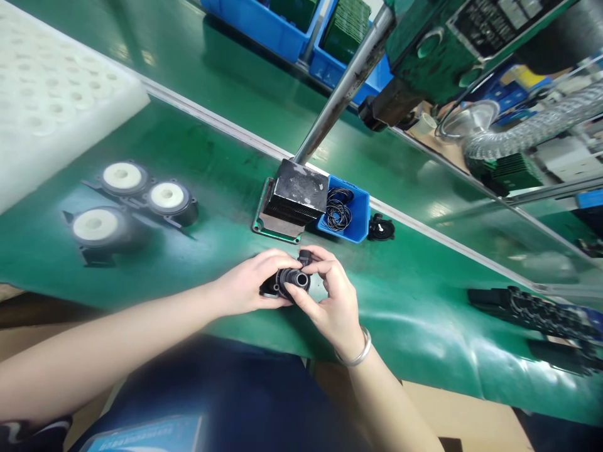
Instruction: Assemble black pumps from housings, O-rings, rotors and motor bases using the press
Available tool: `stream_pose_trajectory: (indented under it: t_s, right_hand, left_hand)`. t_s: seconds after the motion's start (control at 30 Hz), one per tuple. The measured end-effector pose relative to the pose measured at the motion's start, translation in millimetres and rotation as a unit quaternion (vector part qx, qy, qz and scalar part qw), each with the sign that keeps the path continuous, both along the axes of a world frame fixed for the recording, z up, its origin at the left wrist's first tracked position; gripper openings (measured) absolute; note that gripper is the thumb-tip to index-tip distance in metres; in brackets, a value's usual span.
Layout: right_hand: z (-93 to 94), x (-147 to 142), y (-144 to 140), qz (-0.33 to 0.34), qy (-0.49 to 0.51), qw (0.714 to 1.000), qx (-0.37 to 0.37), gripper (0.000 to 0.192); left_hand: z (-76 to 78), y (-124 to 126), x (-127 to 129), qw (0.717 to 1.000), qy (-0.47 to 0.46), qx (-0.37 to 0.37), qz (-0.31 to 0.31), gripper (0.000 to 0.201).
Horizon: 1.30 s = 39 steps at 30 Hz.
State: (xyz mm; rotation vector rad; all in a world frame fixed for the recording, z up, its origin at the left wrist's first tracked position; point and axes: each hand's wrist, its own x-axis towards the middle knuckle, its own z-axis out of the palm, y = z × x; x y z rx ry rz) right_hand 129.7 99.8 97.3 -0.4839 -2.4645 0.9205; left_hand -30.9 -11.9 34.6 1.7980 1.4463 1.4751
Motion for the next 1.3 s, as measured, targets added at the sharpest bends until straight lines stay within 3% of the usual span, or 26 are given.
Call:
stream_pose_trajectory:
  t_s: [0.63,0.93,1.3]
  right_hand:
    - [-7.4,1,-2,0.006,0.006,1.000,0.007,0.029]
    - [-12.2,1,-4,-0.007,0.017,0.999,-0.034,0.031]
    - [-13.8,2,-3,0.000,0.025,0.999,-0.026,0.034]
  left_hand:
    - [-2.0,-2,0,1.000,-0.009,0.001,-0.006,0.062]
    - [0.5,-1,1,1.000,-0.013,-0.014,0.004,0.053]
    - [7.0,-2,3,0.999,-0.003,-0.019,0.029,0.050]
